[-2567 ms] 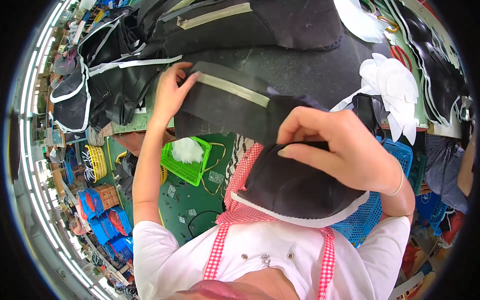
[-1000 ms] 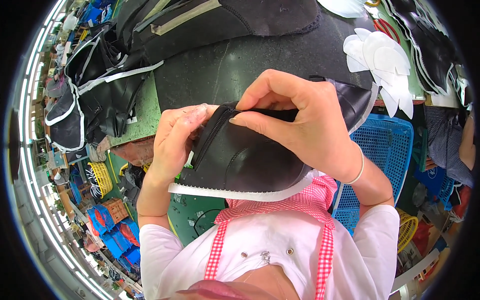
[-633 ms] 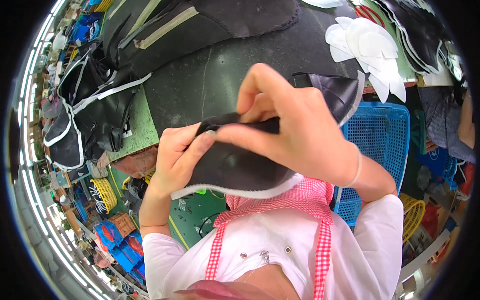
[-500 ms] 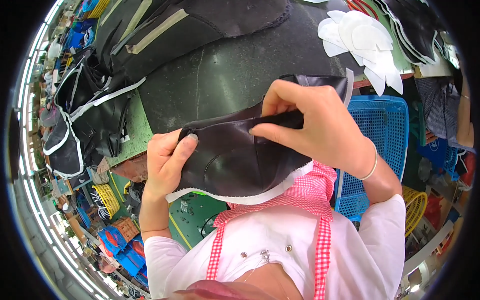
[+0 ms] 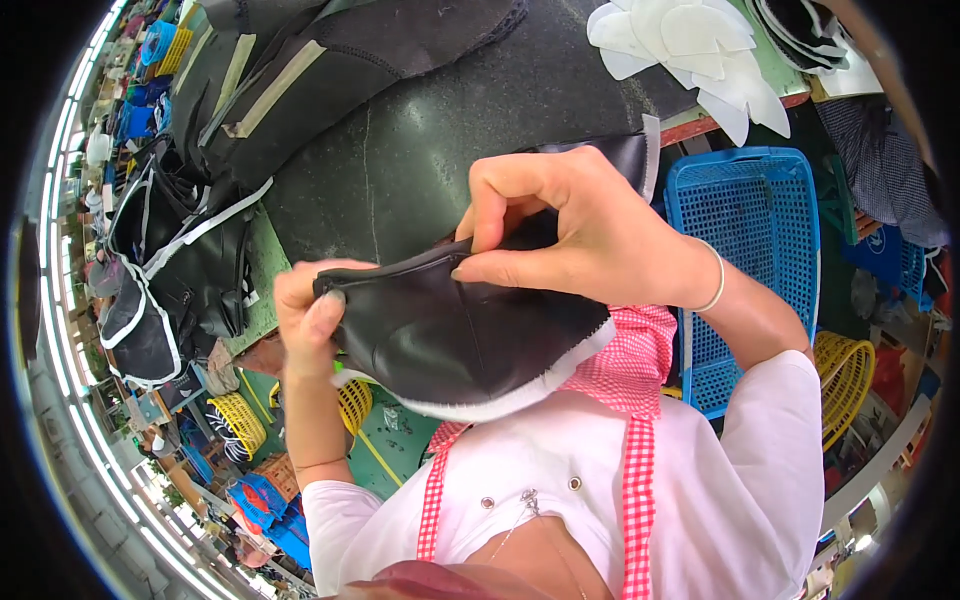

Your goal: Manually assembling and reinforcing shoe upper components on a factory production line.

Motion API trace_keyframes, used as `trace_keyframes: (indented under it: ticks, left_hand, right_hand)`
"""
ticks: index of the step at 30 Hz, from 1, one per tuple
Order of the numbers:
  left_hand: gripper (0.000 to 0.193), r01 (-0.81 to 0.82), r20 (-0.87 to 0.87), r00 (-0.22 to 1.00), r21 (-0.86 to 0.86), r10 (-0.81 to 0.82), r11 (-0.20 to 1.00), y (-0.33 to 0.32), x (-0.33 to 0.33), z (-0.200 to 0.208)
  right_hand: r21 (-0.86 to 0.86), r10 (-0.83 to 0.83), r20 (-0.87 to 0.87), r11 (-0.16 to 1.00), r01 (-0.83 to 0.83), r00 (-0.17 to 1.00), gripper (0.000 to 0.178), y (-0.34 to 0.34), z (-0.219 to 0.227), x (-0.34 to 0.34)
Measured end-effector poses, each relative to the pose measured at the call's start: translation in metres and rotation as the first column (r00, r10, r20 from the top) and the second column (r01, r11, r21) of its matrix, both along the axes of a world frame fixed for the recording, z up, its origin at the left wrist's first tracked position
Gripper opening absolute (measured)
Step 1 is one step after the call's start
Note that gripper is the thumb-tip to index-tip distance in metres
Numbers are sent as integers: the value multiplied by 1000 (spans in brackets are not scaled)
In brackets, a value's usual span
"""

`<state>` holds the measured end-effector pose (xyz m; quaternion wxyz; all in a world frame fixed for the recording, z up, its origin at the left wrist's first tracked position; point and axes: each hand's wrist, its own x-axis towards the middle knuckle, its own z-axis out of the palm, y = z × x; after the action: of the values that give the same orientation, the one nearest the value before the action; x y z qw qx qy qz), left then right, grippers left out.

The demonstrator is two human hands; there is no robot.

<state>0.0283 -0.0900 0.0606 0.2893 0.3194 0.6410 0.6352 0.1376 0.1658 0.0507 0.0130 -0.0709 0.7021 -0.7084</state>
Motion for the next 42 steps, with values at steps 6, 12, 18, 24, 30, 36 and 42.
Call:
trace_keyframes:
  ticks: [6,12,18,24,30,36,42]
  left_hand:
    - [12,43,-211,971,-306,-112,951,23,-8,30]
    - [14,58,-513,824,-346,-240,936,29,-19,36]
    - [22,173,-592,688,-429,-420,887,51,-20,50]
    - [17,220,-394,814,-471,-426,855,39,-24,49]
    - [15,238,-288,872,-456,-395,858,40,-26,52]
    - [20,378,-145,887,-315,-438,870,37,-34,48]
    - [21,381,-94,912,-164,-399,910,34,-34,39]
  right_hand:
    - [129,-99,-102,985,112,990,23,-2,-1,4]
    - [329,-78,-264,930,166,961,22,0,0,-1]
    - [557,77,-250,827,79,965,22,12,28,-11]
    - [659,331,-50,720,-219,942,18,42,39,-6]
    - [583,380,28,745,-324,924,17,47,46,-6]
    - [371,441,-20,837,-403,897,22,52,26,-13]
    - [375,455,86,809,-452,886,24,55,36,-18]
